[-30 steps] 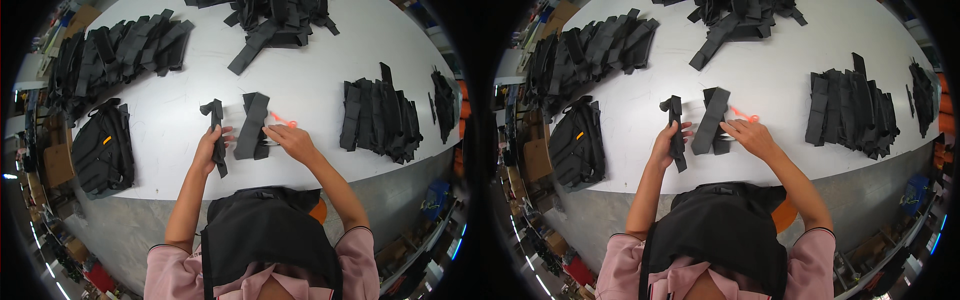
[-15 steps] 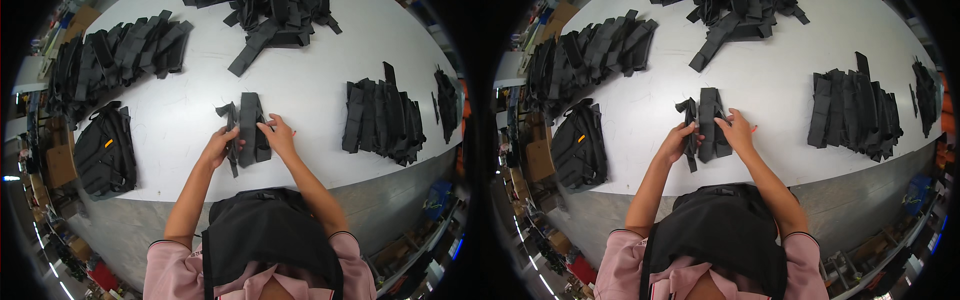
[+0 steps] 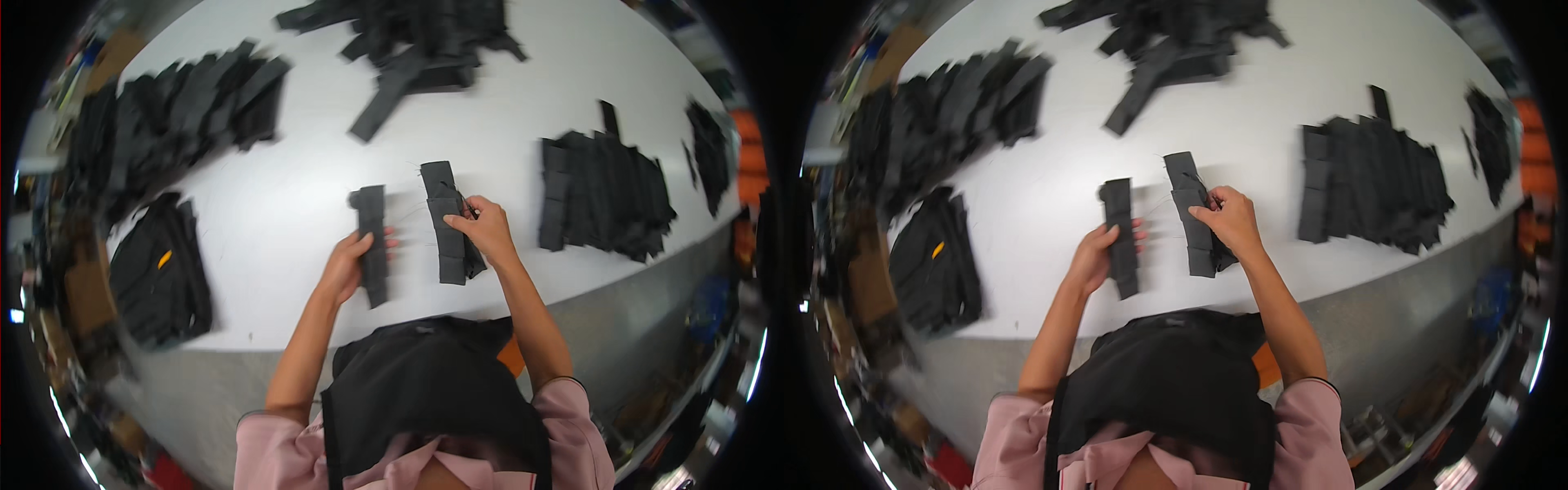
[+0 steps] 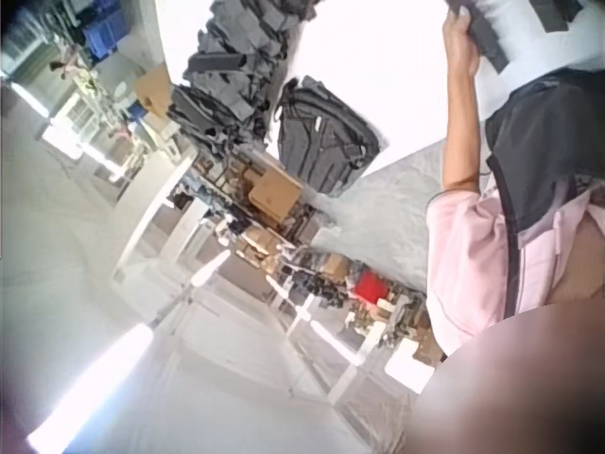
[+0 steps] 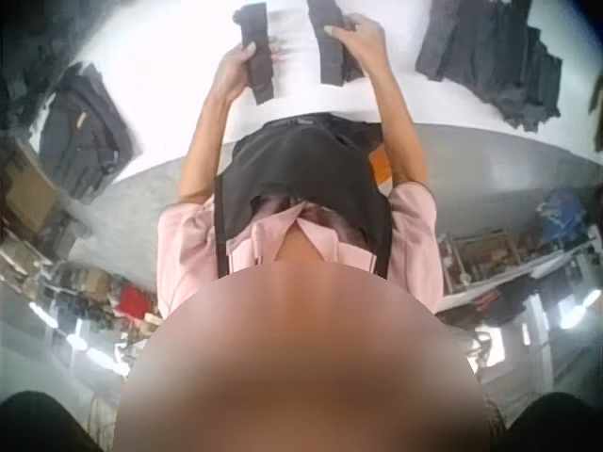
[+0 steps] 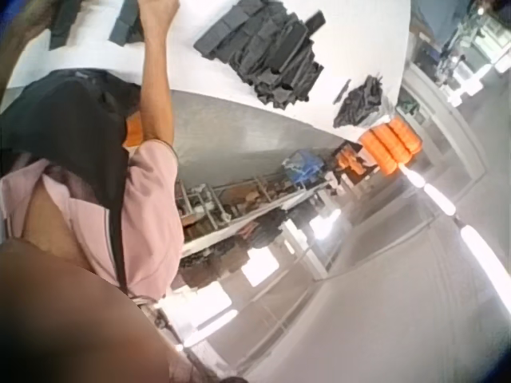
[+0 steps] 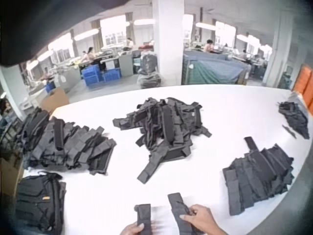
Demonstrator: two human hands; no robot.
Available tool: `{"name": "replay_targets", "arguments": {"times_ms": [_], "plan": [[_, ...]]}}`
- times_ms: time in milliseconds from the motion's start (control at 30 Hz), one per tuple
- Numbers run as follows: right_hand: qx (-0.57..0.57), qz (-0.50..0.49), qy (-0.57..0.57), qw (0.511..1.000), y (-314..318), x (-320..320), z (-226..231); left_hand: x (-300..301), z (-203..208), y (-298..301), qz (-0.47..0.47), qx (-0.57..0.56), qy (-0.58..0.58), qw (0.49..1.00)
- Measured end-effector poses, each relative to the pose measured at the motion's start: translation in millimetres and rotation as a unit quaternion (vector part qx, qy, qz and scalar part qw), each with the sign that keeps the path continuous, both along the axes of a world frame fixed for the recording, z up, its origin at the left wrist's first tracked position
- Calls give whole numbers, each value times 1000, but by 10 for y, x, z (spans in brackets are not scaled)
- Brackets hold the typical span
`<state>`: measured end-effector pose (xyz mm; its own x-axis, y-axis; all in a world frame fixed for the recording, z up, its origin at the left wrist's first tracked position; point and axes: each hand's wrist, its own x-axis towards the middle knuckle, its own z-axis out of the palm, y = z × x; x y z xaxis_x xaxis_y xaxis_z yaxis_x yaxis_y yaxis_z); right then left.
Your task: Sorting and organizing small black fabric components for backpack manufacturing on a factory work table.
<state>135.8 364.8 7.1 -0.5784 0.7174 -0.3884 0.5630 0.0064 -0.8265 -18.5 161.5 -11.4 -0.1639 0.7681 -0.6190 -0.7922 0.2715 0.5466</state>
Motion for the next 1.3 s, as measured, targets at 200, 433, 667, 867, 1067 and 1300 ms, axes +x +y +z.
{"name": "replay_targets", "arguments": {"times_ms": [200,433,667,867,1067,1300], "plan": [[342,-36,-217,914,900,739,992,109,682,882,-205,48,677,705],[301,-147,-210,919,1389,1444,1311,1322,731,2408,-246,321,816,413],[208,-264,12,942,999,1911,1257,1628,-88,2626,-412,279,662,561],[105,-248,92,959,764,1336,1390,1478,-125,2411,-318,340,632,619],[72,-89,119,986,835,367,983,380,-139,2029,-126,117,776,607],[-62,-4,144,988,1114,-1034,515,-1250,-88,2090,-72,-198,764,610]]}}
